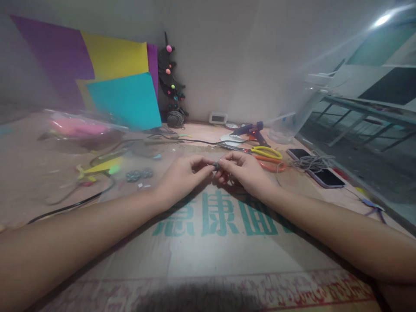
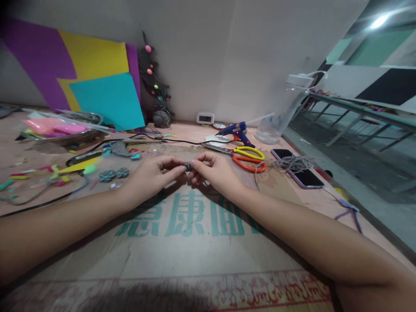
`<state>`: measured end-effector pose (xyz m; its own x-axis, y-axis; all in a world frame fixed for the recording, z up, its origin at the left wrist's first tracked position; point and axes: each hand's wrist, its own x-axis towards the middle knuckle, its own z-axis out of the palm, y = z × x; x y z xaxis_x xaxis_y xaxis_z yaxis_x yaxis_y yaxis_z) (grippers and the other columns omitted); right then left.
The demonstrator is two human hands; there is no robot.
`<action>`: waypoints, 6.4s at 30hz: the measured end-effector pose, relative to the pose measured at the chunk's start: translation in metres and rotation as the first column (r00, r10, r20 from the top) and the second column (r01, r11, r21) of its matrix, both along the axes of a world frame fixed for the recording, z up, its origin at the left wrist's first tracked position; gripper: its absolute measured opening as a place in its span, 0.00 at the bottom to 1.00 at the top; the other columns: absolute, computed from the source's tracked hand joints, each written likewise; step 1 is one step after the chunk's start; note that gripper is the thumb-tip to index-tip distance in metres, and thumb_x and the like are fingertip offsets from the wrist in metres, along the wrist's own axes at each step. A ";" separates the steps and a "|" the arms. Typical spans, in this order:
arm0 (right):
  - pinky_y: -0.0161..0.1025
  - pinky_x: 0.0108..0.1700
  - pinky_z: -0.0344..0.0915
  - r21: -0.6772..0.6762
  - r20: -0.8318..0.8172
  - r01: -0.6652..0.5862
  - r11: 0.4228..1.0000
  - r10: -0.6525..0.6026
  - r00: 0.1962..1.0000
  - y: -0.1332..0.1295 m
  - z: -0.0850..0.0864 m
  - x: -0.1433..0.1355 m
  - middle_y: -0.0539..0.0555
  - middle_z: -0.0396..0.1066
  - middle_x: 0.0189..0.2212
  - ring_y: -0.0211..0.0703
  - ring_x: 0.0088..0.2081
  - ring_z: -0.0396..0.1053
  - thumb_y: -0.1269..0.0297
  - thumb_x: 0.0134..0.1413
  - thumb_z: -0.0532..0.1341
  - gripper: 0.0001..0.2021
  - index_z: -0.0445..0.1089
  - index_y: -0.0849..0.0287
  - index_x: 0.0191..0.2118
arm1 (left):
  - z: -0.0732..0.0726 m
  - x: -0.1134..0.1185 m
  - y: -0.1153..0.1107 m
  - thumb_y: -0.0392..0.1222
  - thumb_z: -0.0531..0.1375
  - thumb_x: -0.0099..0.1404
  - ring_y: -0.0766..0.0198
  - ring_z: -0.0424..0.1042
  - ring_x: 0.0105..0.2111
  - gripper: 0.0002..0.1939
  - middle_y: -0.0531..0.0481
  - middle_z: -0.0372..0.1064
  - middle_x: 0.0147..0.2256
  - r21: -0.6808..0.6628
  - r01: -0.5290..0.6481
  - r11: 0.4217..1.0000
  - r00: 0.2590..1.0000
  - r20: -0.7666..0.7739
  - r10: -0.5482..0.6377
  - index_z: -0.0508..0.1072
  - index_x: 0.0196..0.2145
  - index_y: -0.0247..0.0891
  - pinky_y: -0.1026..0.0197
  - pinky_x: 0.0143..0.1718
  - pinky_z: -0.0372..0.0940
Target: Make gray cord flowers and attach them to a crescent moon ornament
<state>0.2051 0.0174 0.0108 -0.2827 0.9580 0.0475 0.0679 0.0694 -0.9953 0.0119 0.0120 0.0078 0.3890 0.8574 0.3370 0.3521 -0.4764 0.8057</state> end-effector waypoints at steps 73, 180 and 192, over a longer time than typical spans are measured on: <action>0.31 0.25 0.67 0.024 -0.051 0.005 1.000 -0.003 0.999 -0.010 0.000 -0.006 0.48 0.73 0.24 0.34 0.24 0.71 0.58 0.55 0.67 0.12 0.69 0.59 0.40 | 0.004 0.003 -0.002 0.44 0.59 0.67 0.63 0.76 0.33 0.09 0.49 0.78 0.32 -0.092 -0.011 0.996 0.996 0.089 0.019 0.74 0.32 0.37 0.62 0.36 0.68; 0.35 0.32 0.67 0.353 0.210 0.011 0.935 -0.091 0.973 -0.018 0.002 -0.005 0.49 0.69 0.30 0.37 0.31 0.68 0.58 0.58 0.62 0.09 0.66 0.58 0.36 | 0.000 0.002 -0.004 0.42 0.60 0.66 0.62 0.73 0.34 0.06 0.51 0.75 0.32 0.102 -0.086 0.991 0.994 -0.055 0.092 0.74 0.33 0.37 0.61 0.36 0.65; 0.34 0.27 0.60 0.303 0.171 0.037 0.952 -0.093 0.981 -0.017 -0.003 -0.005 0.47 0.66 0.26 0.36 0.26 0.65 0.56 0.58 0.62 0.10 0.64 0.57 0.35 | -0.002 -0.001 -0.002 0.42 0.59 0.68 0.64 0.73 0.34 0.06 0.53 0.75 0.33 0.087 -0.031 0.996 0.999 -0.015 0.033 0.75 0.36 0.38 0.62 0.38 0.65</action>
